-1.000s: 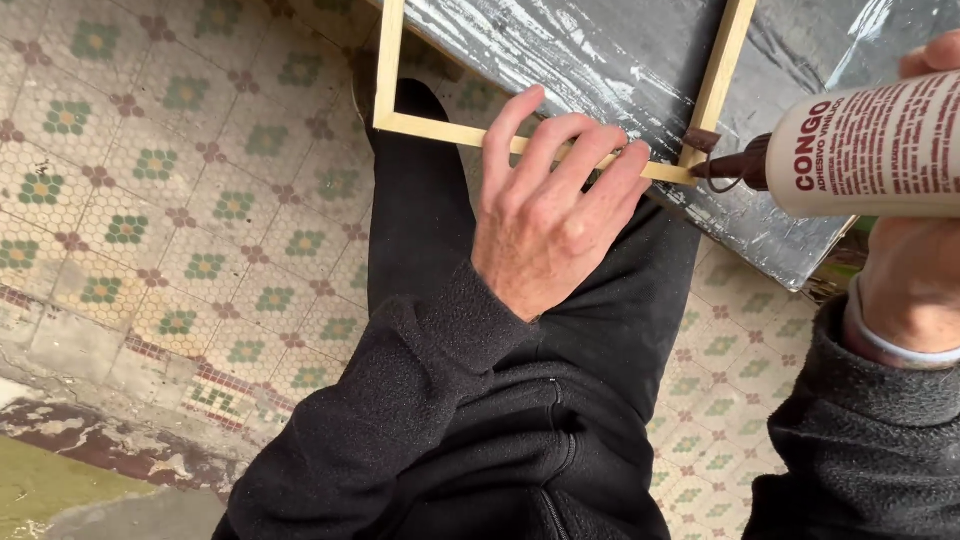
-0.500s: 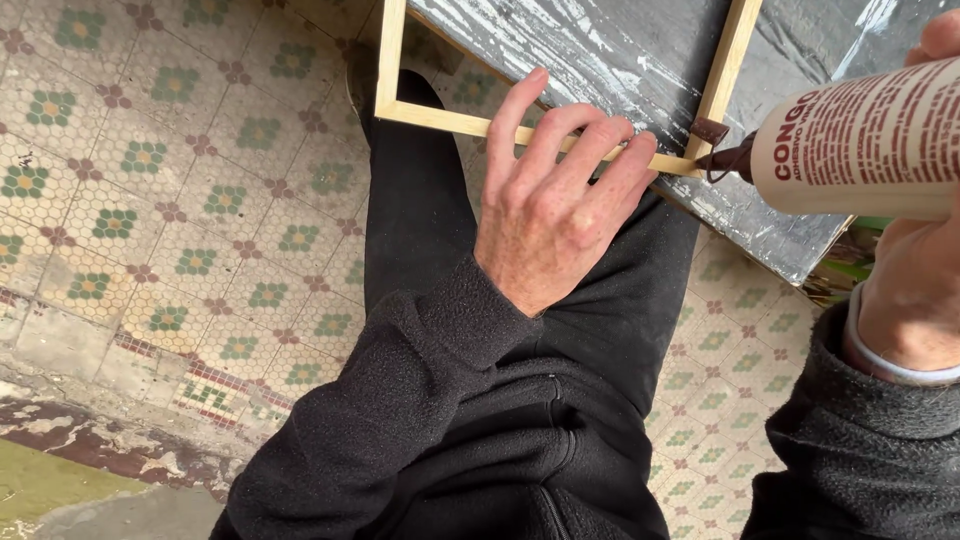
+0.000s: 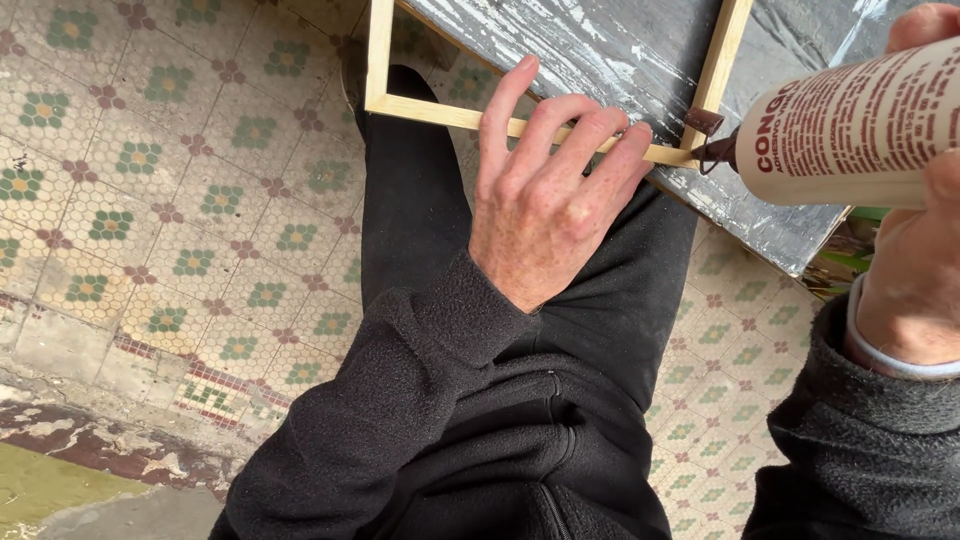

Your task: Assembling wooden picture frames by applying vinyl adhesive and using metal fasteners.

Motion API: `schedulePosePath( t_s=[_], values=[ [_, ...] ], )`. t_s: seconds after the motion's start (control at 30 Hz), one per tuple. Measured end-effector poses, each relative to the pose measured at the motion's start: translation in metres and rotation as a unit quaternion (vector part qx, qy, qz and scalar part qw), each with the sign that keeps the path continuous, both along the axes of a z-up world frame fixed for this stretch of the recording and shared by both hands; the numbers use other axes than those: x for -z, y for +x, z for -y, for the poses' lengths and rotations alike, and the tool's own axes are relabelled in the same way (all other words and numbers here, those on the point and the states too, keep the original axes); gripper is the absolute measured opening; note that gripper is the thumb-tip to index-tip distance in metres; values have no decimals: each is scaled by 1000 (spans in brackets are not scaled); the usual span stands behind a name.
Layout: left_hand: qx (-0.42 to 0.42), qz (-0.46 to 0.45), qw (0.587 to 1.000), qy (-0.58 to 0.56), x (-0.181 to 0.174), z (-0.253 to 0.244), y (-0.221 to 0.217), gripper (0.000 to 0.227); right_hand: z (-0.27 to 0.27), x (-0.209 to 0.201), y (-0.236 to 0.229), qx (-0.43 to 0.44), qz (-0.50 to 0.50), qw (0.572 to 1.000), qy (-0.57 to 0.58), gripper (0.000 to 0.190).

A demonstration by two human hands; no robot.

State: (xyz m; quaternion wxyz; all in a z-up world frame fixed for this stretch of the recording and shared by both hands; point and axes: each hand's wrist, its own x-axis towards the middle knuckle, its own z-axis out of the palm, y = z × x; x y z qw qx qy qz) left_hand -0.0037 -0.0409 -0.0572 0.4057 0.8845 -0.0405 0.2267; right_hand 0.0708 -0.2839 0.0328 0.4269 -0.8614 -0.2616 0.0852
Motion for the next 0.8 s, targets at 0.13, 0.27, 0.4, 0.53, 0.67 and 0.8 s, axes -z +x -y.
schedulePosePath(
  t_s=[0.13,0.27,0.4,0.53,0.67,0.8],
  values=[
    [1,6,1000,0,6,1,1,21,3,3,2,8,-1,1000,1,41],
    [4,6,1000,-3,2,0,0,22,4,3,4,38,-8,999,-10,43],
    [0,4,1000,-5,3,1,0,21,-2,1,4,26,-5,1000,-8,43],
    [3,1,1000,-9,1,0,0,23,-6,-2,2,28,-5,1000,-8,44],
    [4,2,1000,-2,0,-1,0,23,2,3,-2,39,-9,999,-6,44],
    [2,0,1000,-8,1,-1,0,22,3,3,-3,43,-19,999,-4,44]
  ],
)
